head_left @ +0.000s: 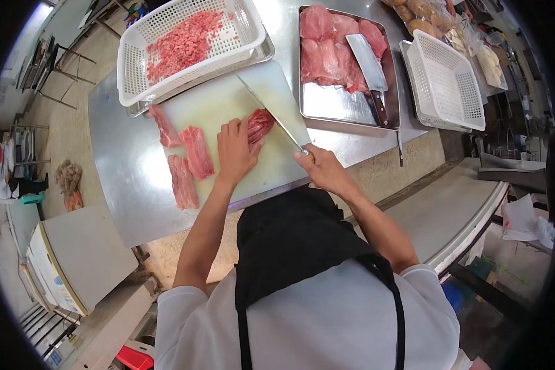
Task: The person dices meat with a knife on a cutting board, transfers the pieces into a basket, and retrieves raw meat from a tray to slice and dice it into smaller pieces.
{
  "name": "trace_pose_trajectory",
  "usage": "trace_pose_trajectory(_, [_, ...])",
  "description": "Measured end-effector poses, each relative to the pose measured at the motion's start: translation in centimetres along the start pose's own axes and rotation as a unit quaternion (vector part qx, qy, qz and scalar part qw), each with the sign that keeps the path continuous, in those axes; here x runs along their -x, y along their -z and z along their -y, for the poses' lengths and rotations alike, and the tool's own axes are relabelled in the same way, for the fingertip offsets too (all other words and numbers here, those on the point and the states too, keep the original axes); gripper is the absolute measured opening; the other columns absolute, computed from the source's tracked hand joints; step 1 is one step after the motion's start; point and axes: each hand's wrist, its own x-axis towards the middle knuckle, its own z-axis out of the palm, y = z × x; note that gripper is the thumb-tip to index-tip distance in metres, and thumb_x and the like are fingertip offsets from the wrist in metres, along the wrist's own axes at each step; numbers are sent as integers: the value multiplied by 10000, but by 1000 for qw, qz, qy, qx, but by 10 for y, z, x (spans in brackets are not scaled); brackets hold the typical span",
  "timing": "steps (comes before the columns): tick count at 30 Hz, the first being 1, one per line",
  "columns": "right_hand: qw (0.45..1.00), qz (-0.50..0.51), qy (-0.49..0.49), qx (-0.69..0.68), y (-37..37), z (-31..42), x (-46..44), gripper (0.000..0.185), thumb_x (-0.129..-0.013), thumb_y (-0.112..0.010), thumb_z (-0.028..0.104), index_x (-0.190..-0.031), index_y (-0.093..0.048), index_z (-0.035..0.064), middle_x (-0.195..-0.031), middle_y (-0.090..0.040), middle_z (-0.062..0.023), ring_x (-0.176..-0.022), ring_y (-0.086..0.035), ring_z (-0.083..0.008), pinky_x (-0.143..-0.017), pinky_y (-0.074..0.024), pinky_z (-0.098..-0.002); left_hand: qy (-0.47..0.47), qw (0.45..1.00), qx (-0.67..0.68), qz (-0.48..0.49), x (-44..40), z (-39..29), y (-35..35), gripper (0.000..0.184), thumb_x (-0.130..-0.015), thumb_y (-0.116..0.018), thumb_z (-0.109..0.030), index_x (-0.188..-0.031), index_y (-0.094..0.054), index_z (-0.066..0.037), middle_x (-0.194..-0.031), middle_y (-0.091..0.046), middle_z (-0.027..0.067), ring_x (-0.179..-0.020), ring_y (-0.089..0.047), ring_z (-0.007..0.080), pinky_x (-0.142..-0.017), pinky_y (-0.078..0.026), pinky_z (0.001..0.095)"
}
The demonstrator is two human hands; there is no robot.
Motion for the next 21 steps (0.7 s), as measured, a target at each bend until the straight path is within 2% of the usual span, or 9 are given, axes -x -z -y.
trace_pose_trajectory(3, [999,10,6,45,4,-4,1,551,-1036,-567,494,-1114,-670,-41,-781,-683,-229,-788,-689,-394,-770,-530,-466,3,999,-30,-32,2,-8,-8,558,-880,-779,-301,-1305,-590,8,-1201,-578,179,-1111,-540,370,-940,-423,507])
trace_pose_trajectory(5, [998,44,-40,27,18,4,3,540,-1036,-565,486,-1113,-673,-38,-804,-692,-240,-827,-701,-405,-792,-528,-482,20,997,-49,-55,-6,-18,-8,429,-924,-727,-270,-1238,-617,1,-1145,-595,179,-1068,-551,359,-909,-433,497])
trace_pose_trajectory(8, [995,69,-56,44,35,19,8,521,-1034,-565,466,-1100,-678,-39,-833,-702,-258,-872,-713,-424,-814,-528,-505,33,996,1,-80,-28,-13,-24,272,-949,-645,-183,-1173,-631,-31,-1070,-604,177,-1020,-574,373,-874,-452,499])
trace_pose_trajectory(11, [997,50,-10,64,30,17,4,514,-1031,-568,452,-1075,-682,-48,-850,-704,-273,-888,-708,-446,-820,-529,-521,35,997,-63,-32,-36,-13,-26,189,-920,-630,-129,-1089,-647,-47,-1010,-609,159,-961,-599,352,-814,-466,480])
trace_pose_trajectory(15, [991,9,80,109,-9,7,-43,519,-1029,-562,442,-1064,-687,-61,-877,-709,-288,-898,-698,-475,-828,-537,-522,16,997,-66,-42,-32,-11,-26,212,-888,-633,-112,-1093,-655,-62,-992,-607,148,-940,-619,346,-800,-469,482])
trace_pose_trajectory(17, [992,28,62,109,-6,20,-58,526,-1033,-556,448,-1067,-688,-60,-888,-712,-293,-900,-694,-487,-835,-536,-531,20,997,-64,-31,-34,-9,-24,213,-884,-635,-111,-1092,-652,-64,-989,-611,144,-944,-624,342,-802,-469,481])
trace_pose_trajectory(21, [990,68,38,117,24,45,-38,536,-1041,-546,457,-1073,-688,-59,-895,-713,-303,-907,-695,-497,-851,-534,-548,24,997,-14,-75,-36,-3,-34,204,-898,-635,-131,-1091,-646,-65,-997,-614,137,-944,-621,340,-808,-465,484])
